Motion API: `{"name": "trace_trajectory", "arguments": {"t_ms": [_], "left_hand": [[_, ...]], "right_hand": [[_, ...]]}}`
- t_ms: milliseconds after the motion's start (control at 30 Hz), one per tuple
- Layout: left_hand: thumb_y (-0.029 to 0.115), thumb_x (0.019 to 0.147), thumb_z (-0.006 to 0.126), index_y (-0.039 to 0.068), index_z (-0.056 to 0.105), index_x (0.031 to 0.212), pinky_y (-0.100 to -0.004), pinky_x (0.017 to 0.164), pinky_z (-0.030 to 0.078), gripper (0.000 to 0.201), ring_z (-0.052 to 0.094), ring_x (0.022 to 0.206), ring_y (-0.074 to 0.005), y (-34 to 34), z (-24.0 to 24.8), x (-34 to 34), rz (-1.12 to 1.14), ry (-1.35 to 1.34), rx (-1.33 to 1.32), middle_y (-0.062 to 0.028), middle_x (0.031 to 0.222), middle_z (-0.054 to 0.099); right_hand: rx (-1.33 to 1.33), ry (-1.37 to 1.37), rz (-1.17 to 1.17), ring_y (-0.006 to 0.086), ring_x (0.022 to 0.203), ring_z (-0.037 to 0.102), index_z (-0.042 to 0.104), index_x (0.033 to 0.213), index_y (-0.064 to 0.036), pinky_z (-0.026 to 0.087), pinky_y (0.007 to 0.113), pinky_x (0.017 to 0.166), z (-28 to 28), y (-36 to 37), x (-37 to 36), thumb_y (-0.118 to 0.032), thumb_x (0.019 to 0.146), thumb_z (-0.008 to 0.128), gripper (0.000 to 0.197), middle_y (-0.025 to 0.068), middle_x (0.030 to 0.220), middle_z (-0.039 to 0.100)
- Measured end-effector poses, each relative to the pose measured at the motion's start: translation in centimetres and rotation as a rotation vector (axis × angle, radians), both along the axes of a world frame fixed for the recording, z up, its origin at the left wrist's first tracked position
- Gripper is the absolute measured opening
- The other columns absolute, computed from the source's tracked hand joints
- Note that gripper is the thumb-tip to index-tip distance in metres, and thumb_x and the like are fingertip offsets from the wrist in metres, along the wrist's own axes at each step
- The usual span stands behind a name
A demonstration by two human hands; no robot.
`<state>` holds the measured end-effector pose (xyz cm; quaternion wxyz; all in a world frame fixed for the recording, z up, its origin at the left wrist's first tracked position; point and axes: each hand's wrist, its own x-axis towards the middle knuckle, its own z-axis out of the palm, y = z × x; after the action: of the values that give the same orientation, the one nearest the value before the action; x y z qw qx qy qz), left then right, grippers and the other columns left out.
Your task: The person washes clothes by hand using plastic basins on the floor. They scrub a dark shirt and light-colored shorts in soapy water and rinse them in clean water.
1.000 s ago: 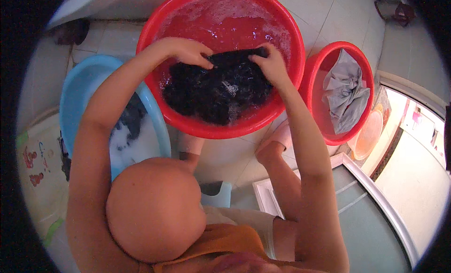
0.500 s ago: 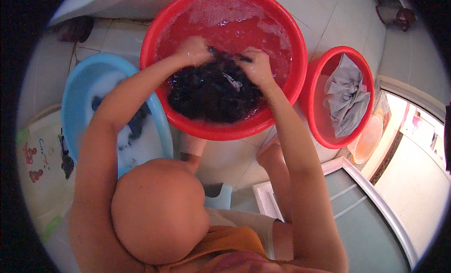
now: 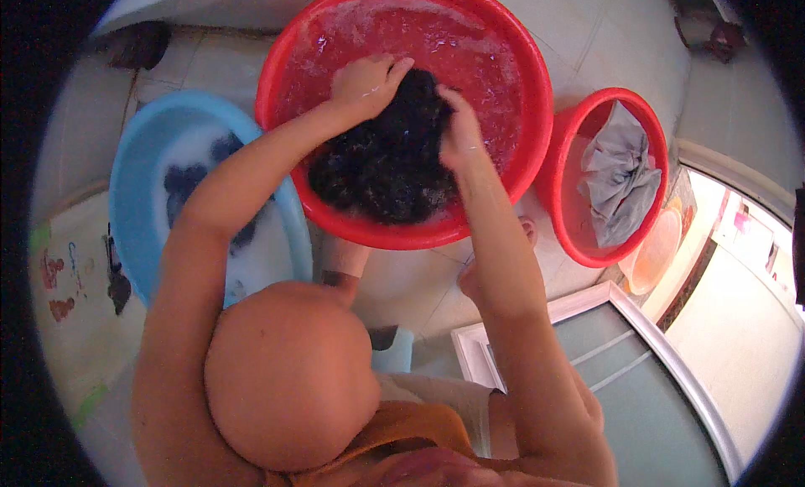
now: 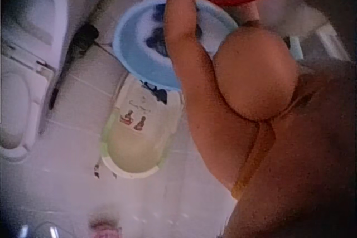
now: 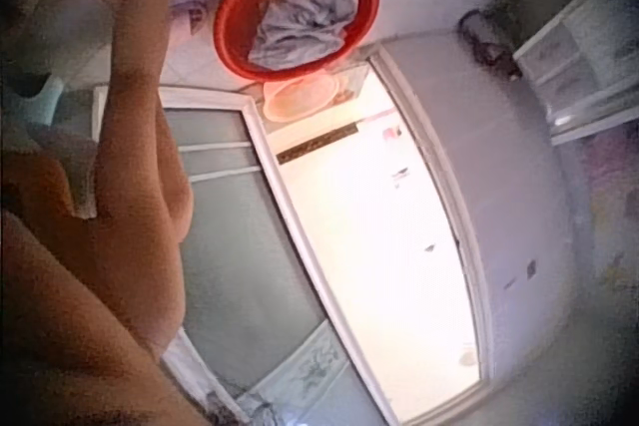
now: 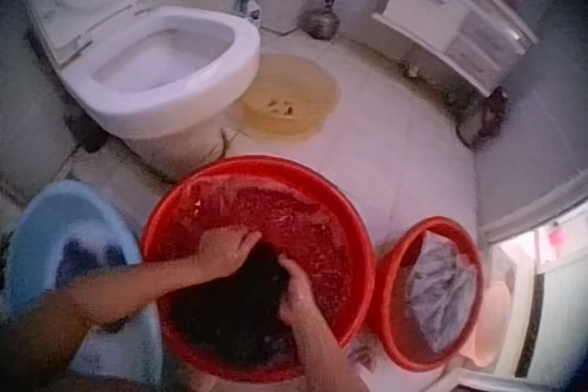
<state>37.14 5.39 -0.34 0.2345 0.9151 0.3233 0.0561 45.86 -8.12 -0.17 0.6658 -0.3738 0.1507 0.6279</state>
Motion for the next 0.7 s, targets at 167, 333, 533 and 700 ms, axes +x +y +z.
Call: {"name": "trace_trajectory", "arguments": {"t_ms": [167, 333, 533, 700], "left_hand": [[0.032, 0.087, 0.037, 0.008, 0.059, 0.102, -0.0483, 0.071, 0.047, 0.036, 0.058, 0.088, -0.0361, -1.6, -4.6, -1.7, -0.429, 0.102, 0.139, -0.018, 0.102, 0.058], [0.021, 0.08, 0.049, 0.006, 0.056, 0.106, -0.0437, 0.076, 0.046, 0.031, 0.056, 0.096, -0.0319, 1.1, 1.3, 0.9, -0.328, 0.747, -0.105, -0.0201, 0.102, 0.057], [0.019, 0.08, 0.055, 0.006, 0.056, 0.106, -0.0409, 0.084, 0.042, 0.029, 0.054, 0.097, -0.0355, -0.8, 12.6, 0.2, -0.377, -0.12, 0.053, -0.0191, 0.099, 0.059], [0.015, 0.074, 0.062, 0.002, 0.059, 0.101, -0.0296, 0.08, 0.044, 0.03, 0.057, 0.086, -0.0189, -8.8, 27.2, -0.8, -0.212, -0.662, -0.466, -0.0095, 0.093, 0.061]], "right_hand": [[-0.39, -1.227, 0.419, 0.0314, 0.086, 0.06, 0.056, 0.1, 0.0017, 0.044, 0.043, 0.079, -4.4, -0.2, 0.6, -0.039, 0.083, 0.052, 0.044, 0.0213, 0.092, 0.061], [-0.438, -1.719, 0.695, 0.0376, 0.093, 0.056, 0.06, 0.097, -0.0037, 0.043, 0.045, 0.079, -2.3, -0.9, 0.3, -0.033, 0.083, 0.053, 0.033, 0.0227, 0.094, 0.059], [-0.174, -1.792, -0.086, 0.0317, 0.084, 0.059, 0.057, 0.1, 0.0028, 0.045, 0.036, 0.074, 9.0, -4.3, 4.1, -0.032, 0.084, 0.053, 0.039, 0.0228, 0.09, 0.059], [0.1, -1.833, -0.482, 0.0231, 0.081, 0.056, 0.057, 0.101, 0.0033, 0.044, 0.032, 0.074, 20.8, -5.0, 5.5, -0.022, 0.082, 0.052, 0.033, 0.0151, 0.086, 0.06]]}}
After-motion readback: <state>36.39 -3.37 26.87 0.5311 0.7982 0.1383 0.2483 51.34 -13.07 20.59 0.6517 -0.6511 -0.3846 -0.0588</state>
